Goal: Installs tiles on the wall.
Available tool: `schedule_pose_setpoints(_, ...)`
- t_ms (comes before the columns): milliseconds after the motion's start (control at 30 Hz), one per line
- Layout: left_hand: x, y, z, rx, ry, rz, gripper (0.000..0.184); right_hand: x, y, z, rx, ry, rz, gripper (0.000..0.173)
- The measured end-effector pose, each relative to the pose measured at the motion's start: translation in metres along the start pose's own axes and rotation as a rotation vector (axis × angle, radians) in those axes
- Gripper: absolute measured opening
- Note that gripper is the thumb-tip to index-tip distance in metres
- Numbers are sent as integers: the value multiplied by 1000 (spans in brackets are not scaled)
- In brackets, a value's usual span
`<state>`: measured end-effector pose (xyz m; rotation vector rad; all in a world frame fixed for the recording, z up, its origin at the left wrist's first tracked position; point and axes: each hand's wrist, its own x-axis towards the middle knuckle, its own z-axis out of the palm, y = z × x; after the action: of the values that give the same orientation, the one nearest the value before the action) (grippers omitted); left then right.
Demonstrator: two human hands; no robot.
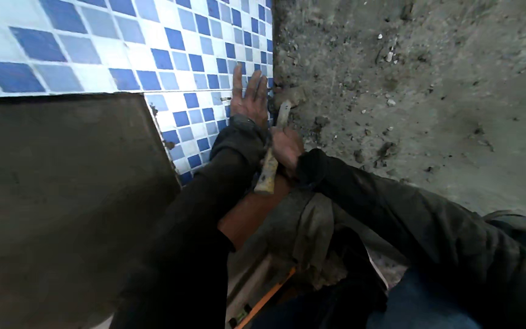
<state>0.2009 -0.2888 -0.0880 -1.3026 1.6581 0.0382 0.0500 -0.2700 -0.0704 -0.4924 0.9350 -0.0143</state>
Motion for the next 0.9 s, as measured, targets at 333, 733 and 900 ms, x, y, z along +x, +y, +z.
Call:
schedule_pose_setpoints(333, 3, 3, -4, 31, -44, -4, 51, 11, -1, -1, 161, 30, 70, 43)
schedule_pose_setpoints(733, -30, -10, -37, -284, 179, 151, 39, 3, 11, -29, 126, -101, 41, 41)
schedule_pose_setpoints(900, -129, -19, -82, -710, 667, -73, 31, 2, 28, -54, 110, -93, 81, 40)
